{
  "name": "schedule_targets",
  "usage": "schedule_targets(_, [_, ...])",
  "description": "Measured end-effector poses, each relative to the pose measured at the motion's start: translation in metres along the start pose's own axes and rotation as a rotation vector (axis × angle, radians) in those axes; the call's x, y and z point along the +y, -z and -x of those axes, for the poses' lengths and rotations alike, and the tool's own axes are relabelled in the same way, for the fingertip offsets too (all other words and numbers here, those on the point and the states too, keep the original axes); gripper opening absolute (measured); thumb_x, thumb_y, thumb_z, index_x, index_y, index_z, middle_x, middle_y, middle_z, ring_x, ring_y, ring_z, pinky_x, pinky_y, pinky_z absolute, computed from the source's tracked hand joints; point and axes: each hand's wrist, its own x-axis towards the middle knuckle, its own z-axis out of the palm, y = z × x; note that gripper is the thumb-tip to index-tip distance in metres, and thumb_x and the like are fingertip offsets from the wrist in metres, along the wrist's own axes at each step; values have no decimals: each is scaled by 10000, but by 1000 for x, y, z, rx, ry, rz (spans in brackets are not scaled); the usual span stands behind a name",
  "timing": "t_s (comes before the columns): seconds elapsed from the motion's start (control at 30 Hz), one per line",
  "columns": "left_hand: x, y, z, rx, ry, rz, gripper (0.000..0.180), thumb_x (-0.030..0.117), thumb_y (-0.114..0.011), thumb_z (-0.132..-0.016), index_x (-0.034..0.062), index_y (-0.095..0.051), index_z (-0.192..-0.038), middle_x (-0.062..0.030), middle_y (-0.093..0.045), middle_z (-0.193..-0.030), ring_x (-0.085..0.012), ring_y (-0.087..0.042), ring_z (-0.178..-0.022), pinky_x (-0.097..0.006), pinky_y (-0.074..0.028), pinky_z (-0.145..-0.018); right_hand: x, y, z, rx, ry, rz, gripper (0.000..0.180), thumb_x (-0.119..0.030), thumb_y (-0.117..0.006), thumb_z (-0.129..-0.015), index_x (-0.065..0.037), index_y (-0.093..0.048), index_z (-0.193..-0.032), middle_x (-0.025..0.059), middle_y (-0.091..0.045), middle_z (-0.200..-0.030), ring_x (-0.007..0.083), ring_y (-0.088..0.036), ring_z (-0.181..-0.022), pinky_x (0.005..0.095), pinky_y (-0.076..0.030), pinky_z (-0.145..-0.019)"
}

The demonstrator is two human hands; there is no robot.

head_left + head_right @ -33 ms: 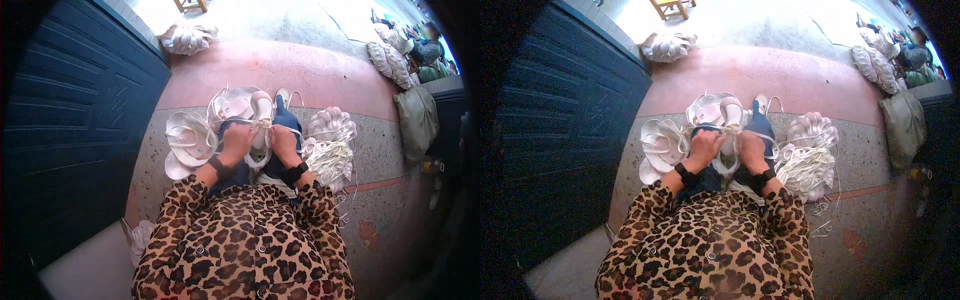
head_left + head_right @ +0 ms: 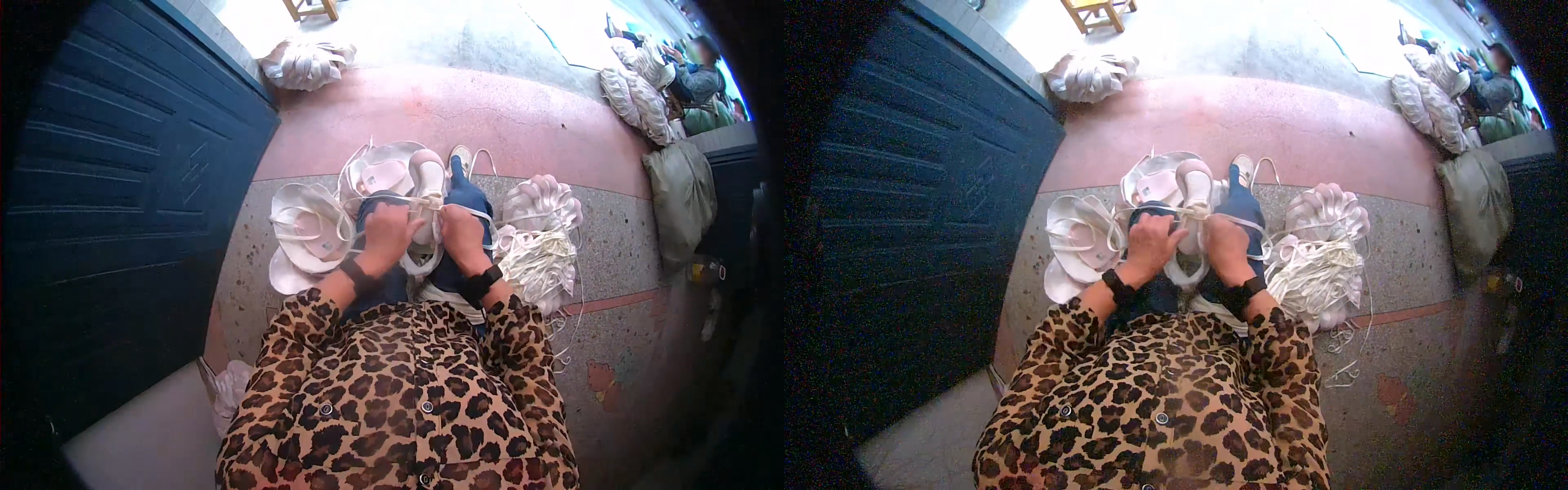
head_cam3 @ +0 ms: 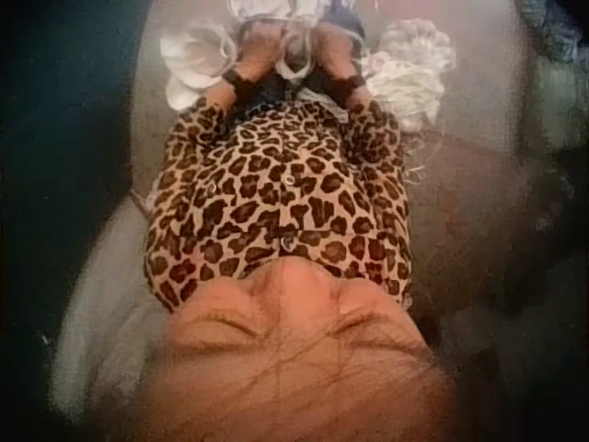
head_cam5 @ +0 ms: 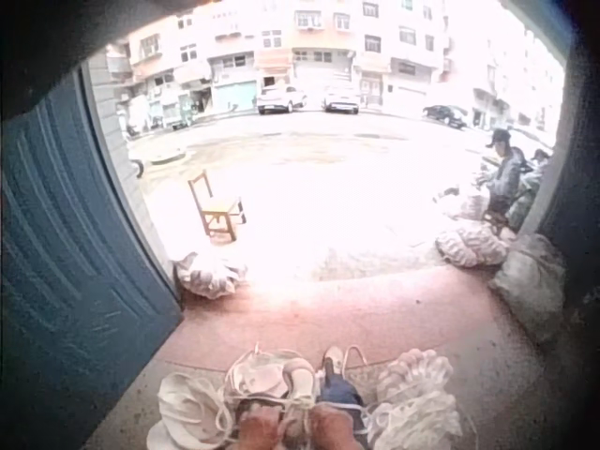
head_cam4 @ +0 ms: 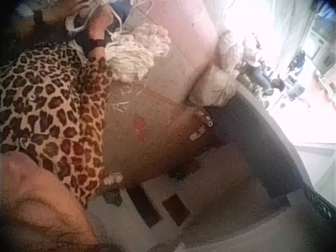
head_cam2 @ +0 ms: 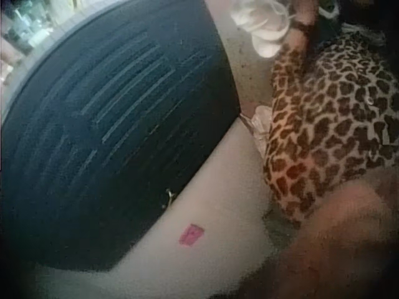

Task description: The recorder is threading laces through the eyelets of a white sneaker.

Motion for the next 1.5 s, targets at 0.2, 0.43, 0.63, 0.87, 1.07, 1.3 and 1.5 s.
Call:
schedule_targets(0.2, [2, -1, 5, 95, -17, -109, 312, 375, -716, -843, 73, -655, -893, -116, -642, -858, -305, -598, -887, -447, -483, -706, -6, 1, -10, -81, 110, 126, 191, -234, -600, -910, -59, -628, -840, 184, -661, -785, 375, -679, -753, 484, -518, -606])
schedule_targets(0.43, [-4, -1, 4, 74, -26, -131, 231, 307, -667, -874, 78, -654, -890, -105, -662, -868, -301, -600, -905, -453, -473, -706, -30, 30, 6, -22, 84, 259, 270, -302, -662, -872, -38, -649, -928, 150, -650, -936, 327, -606, -966, 423, -478, -790])
schedule_targets(0.63, [-12, -21, 1, 54, -46, -77, 177, 242, -619, -895, 74, -667, -869, -110, -676, -863, -325, -610, -880, -481, -492, -719, -9, 13, 15, 52, 16, 338, 211, -227, -646, -845, -36, -657, -933, 131, -626, -998, 322, -579, -1011, 465, -458, -807])
schedule_targets(0.87, [-4, 15, -12, -31, -119, 58, 172, 180, -585, -929, 49, -688, -970, -172, -698, -949, -398, -633, -894, -491, -509, -792, 6, 9, 18, 169, 110, -36, 121, -72, -595, -829, -28, -633, -935, 172, -615, -936, 381, -574, -941, 494, -465, -778])
schedule_targets(1.07, [23, 4, -90, -183, -182, 312, 243, 103, -481, -933, 41, -607, -1131, -239, -669, -861, -459, -649, -806, -556, -507, -707, 17, -6, 17, 238, 201, -138, 93, -89, -630, -855, -16, -609, -909, 188, -604, -850, 391, -589, -825, 476, -466, -739])
schedule_targets(1.3, [0, -48, -155, -739, -543, 243, 572, 173, -679, -844, -5, -517, -1363, -259, -673, -1108, -346, -666, -981, -433, -521, -846, -16, 2, 15, 215, 274, 42, 257, -132, -588, -836, -42, -608, -1075, 145, -612, -1002, 324, -590, -967, 446, -461, -777])
schedule_targets(1.5, [11, -15, -144, -866, -208, 546, 566, 105, -655, -858, -13, -501, -1390, -150, -677, -930, -227, -654, -801, -338, -518, -702, -23, 18, 17, 79, 249, 247, 329, -142, -590, -819, -27, -648, -1121, 128, -613, -1062, 280, -564, -1025, 418, -427, -790])
